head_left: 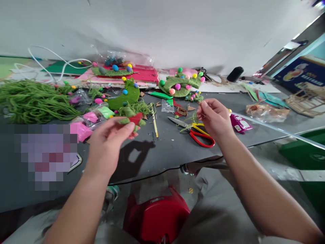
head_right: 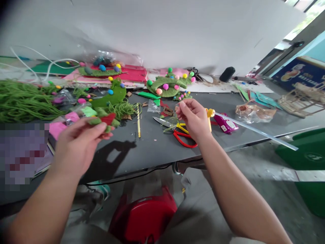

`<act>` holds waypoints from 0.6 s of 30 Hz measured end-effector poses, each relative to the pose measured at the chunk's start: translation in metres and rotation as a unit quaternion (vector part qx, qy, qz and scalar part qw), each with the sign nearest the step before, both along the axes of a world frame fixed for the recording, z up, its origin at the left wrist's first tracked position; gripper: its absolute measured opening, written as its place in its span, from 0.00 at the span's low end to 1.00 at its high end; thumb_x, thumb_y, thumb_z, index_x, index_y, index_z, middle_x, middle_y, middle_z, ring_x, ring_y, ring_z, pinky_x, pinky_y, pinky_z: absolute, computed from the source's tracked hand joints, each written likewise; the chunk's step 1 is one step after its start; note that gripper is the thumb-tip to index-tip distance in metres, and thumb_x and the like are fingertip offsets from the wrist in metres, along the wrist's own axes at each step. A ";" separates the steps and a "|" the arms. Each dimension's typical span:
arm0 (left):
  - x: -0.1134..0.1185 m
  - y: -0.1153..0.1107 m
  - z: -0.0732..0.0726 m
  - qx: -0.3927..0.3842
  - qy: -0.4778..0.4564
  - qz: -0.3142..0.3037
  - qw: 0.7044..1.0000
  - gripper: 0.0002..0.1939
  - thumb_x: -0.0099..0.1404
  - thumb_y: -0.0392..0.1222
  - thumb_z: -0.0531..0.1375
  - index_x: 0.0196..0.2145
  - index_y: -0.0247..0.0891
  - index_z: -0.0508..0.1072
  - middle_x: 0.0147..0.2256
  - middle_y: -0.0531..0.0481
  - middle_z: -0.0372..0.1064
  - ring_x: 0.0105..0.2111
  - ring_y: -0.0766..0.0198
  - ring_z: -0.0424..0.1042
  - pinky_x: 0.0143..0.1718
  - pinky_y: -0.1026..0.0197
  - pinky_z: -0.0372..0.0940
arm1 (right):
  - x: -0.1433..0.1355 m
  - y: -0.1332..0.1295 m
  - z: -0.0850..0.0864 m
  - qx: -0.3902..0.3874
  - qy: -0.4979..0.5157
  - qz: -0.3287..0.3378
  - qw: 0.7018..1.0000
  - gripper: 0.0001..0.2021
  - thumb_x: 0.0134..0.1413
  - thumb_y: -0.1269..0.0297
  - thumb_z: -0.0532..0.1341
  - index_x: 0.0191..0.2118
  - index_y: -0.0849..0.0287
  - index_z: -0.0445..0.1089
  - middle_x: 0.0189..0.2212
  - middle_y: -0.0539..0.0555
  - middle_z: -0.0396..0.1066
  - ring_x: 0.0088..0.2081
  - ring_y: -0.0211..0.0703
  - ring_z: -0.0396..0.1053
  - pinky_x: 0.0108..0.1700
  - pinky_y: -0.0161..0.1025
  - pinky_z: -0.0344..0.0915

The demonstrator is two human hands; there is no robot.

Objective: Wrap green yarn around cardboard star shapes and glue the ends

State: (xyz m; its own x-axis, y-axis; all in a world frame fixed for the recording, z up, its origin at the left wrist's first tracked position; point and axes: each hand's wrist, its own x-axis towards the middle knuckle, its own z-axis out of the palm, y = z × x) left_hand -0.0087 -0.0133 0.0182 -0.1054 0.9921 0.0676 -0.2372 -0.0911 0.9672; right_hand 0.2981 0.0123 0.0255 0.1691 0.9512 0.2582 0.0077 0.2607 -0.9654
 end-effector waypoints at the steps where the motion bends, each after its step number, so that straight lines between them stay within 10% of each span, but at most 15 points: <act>1: 0.004 -0.002 -0.002 -0.015 0.028 -0.028 0.999 0.09 0.58 0.40 0.71 0.37 0.39 0.79 0.33 0.53 0.77 0.32 0.65 0.76 0.35 0.63 0.71 | -0.003 -0.002 0.001 -0.002 0.011 0.017 1.000 0.09 0.57 0.55 0.69 0.37 0.52 0.72 0.28 0.48 0.70 0.28 0.35 0.67 0.32 0.35 0.66; 7: 0.019 -0.007 -0.007 -0.083 0.192 -0.143 0.967 0.15 0.60 0.49 0.70 0.42 0.40 0.79 0.31 0.52 0.77 0.32 0.62 0.76 0.34 0.63 0.69 | -0.011 -0.008 0.006 -0.063 0.035 0.105 0.992 0.10 0.55 0.55 0.70 0.38 0.52 0.73 0.32 0.49 0.75 0.33 0.38 0.73 0.39 0.38 0.72; 13: 0.018 -0.004 -0.013 -0.072 0.251 -0.146 0.954 0.16 0.62 0.52 0.68 0.43 0.41 0.78 0.35 0.51 0.78 0.34 0.60 0.76 0.36 0.62 0.68 | 0.004 -0.006 -0.012 -0.038 -0.322 -0.064 0.944 0.11 0.56 0.55 0.68 0.32 0.58 0.77 0.25 0.52 0.76 0.29 0.43 0.72 0.34 0.43 0.68; 18: 0.021 -0.008 -0.016 -0.059 0.309 -0.137 0.939 0.14 0.63 0.51 0.67 0.42 0.40 0.78 0.37 0.50 0.79 0.36 0.58 0.77 0.38 0.60 0.67 | 0.017 -0.009 -0.016 0.029 -0.435 -0.064 0.898 0.14 0.58 0.68 0.62 0.49 0.54 0.78 0.53 0.58 0.75 0.54 0.53 0.72 0.53 0.53 0.69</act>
